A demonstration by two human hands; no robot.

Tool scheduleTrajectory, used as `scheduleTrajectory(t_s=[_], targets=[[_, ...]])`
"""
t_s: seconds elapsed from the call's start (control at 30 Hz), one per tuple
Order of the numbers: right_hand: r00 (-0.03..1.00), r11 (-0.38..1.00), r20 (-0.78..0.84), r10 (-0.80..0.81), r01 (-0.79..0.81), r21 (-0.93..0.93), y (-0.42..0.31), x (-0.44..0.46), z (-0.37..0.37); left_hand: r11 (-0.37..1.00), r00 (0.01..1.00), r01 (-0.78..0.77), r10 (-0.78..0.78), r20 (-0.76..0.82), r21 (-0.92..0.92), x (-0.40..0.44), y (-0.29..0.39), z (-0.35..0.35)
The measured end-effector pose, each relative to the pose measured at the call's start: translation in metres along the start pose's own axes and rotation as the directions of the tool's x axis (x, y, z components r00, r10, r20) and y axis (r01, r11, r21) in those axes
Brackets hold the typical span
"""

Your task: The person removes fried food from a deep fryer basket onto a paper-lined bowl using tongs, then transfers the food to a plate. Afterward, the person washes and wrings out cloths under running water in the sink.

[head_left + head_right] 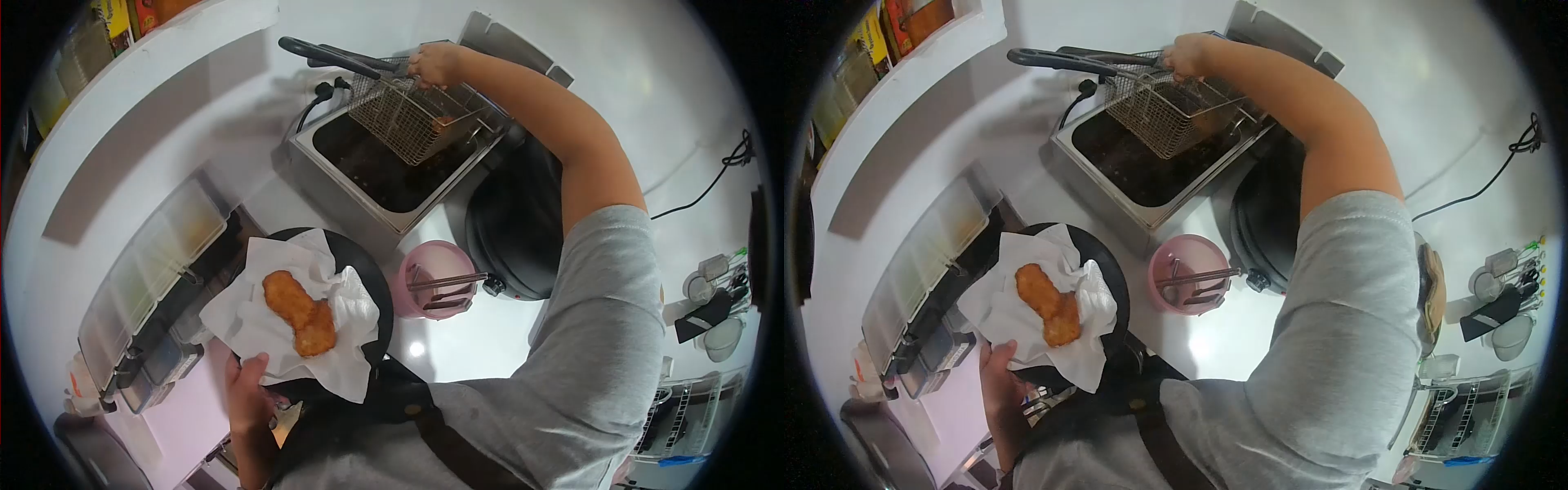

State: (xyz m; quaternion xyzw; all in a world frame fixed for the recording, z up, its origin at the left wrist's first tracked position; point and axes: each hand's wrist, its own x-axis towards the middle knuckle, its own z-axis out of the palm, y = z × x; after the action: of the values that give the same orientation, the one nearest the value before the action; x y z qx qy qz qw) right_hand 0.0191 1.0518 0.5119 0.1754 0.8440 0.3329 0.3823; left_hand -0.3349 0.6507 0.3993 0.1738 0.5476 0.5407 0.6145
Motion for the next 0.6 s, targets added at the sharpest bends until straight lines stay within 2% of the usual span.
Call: scheduleTrajectory(t_s=[0.03,0.2,0.27,0.4,0.47,0.6], targets=[[1.0,1.0,0.015,0.018,-0.018,-0.007,-0.001,0.0,-0.004,0.998,0.999,0.016,-0.013,-0.04,0.054,0.0,0.001,0.001],[0.993,0.992,-0.008,0.121,-0.12,0.03,0.0,0.011,-0.002,1.0,1.0,-0.012,0.012,0.008,-0.009,0.008,-0.004,-0.002],[0.992,0.98,-0.089,-0.093,0.075,-0.183,-0.003,0.015,-0.001,1.0,1.0,0.001,-0.001,0.007,-0.002,0.01,-0.004,-0.004],[0.999,0.983,-0.036,-0.01,0.003,-0.182,-0.017,0.016,-0.019,0.999,0.997,0.044,-0.043,0.064,-0.004,0.011,-0.002,-0.002],[0.997,0.946,0.042,0.065,-0.048,-0.322,-0.024,0.019,-0.019,0.999,0.996,0.041,-0.041,0.075,0.001,0.011,-0.002,0.0],[0.997,0.921,0.068,0.034,-0.004,-0.39,-0.033,0.012,-0.044,1.0,0.999,0.007,-0.007,0.05,0.006,0.011,-0.007,0.004]])
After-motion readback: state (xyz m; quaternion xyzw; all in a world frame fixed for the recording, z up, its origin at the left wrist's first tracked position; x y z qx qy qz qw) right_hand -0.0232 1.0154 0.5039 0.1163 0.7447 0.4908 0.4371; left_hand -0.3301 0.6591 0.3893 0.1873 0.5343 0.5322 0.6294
